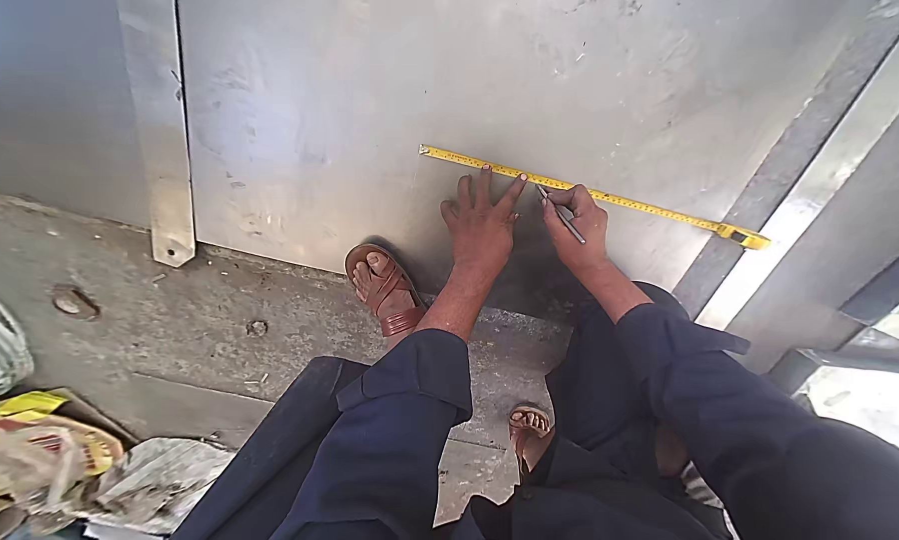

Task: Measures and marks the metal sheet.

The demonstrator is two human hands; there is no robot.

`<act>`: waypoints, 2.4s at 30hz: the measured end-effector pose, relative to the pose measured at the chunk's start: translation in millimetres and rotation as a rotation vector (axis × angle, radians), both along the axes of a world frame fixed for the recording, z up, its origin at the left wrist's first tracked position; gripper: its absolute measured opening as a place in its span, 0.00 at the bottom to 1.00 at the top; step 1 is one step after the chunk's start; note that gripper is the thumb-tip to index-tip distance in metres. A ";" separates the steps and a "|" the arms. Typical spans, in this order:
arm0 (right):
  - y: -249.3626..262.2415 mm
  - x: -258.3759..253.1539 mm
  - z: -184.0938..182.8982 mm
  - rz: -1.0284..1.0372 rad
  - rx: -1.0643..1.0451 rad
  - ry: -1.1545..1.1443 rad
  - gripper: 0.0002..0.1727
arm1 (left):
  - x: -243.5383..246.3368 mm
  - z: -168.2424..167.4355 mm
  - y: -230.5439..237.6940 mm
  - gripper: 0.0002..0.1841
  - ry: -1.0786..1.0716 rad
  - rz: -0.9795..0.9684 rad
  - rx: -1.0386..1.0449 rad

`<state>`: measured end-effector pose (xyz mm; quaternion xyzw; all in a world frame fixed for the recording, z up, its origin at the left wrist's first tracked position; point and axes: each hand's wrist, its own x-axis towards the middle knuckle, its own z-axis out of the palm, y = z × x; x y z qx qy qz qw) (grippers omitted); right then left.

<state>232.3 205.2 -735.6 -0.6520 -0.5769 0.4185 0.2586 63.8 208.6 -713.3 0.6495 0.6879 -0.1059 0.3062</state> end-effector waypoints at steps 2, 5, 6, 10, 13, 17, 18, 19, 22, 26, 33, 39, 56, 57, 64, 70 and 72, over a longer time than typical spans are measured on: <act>1.7 1.8 -1.3 0.008 0.019 0.004 0.05 | 1.2 -1.7 0.5 0.27 0.004 0.000 0.020; 0.4 1.3 -1.9 0.006 0.032 0.016 0.05 | 0.3 -1.5 -0.5 0.27 0.012 -0.009 0.013; -0.3 0.9 -2.3 -0.001 0.035 0.019 0.05 | 0.3 -1.6 -0.5 0.27 0.012 -0.011 0.013; -0.8 1.4 -4.3 0.000 0.044 0.005 0.04 | 0.5 -3.0 -0.6 0.26 0.012 -0.013 0.035; -0.4 0.9 -2.6 -0.012 0.041 0.002 0.04 | 0.7 -2.9 -0.8 0.27 0.017 -0.013 0.022; 0.9 2.5 -3.8 0.031 0.109 -0.023 0.06 | 0.9 -2.7 -0.1 0.27 -0.014 0.005 0.010; 1.0 3.4 -4.4 0.046 0.124 -0.024 0.06 | 0.9 -2.4 0.6 0.28 -0.015 0.004 0.002; 0.8 4.5 -5.0 0.056 0.135 -0.015 0.07 | 0.8 -2.1 0.8 0.28 -0.014 0.003 0.001; -0.2 7.1 -7.5 0.045 0.136 0.026 0.06 | 0.9 -0.8 1.2 0.27 -0.005 0.000 -0.001; -0.4 7.6 -6.9 0.042 0.111 0.031 0.06 | 1.4 0.2 2.0 0.27 -0.006 0.005 -0.007; -1.1 8.3 -8.3 0.038 0.117 0.050 0.05 | 1.6 0.0 1.9 0.27 -0.010 0.009 -0.008; -1.4 9.2 -10.4 0.041 0.123 0.053 0.05 | 1.5 0.9 2.5 0.27 0.004 -0.002 -0.021; -2.1 7.8 -9.5 0.019 0.096 0.087 0.05 | 0.4 -0.9 1.4 0.27 -0.009 0.002 -0.019; -1.9 7.8 -9.5 0.021 0.097 0.086 0.05 | 0.4 -1.2 1.2 0.27 -0.009 0.003 -0.015; 3.7 9.4 -6.7 0.252 0.291 -0.151 0.07 | 0.7 -1.0 1.7 0.27 -0.004 0.000 0.004; 57.6 15.1 56.1 0.619 -0.612 -0.268 0.11 | -0.1 -0.5 2.5 0.27 0.000 0.004 0.013; 41.3 36.9 66.5 0.488 -0.596 -0.273 0.10 | 2.6 2.7 0.4 0.27 0.000 -0.002 0.001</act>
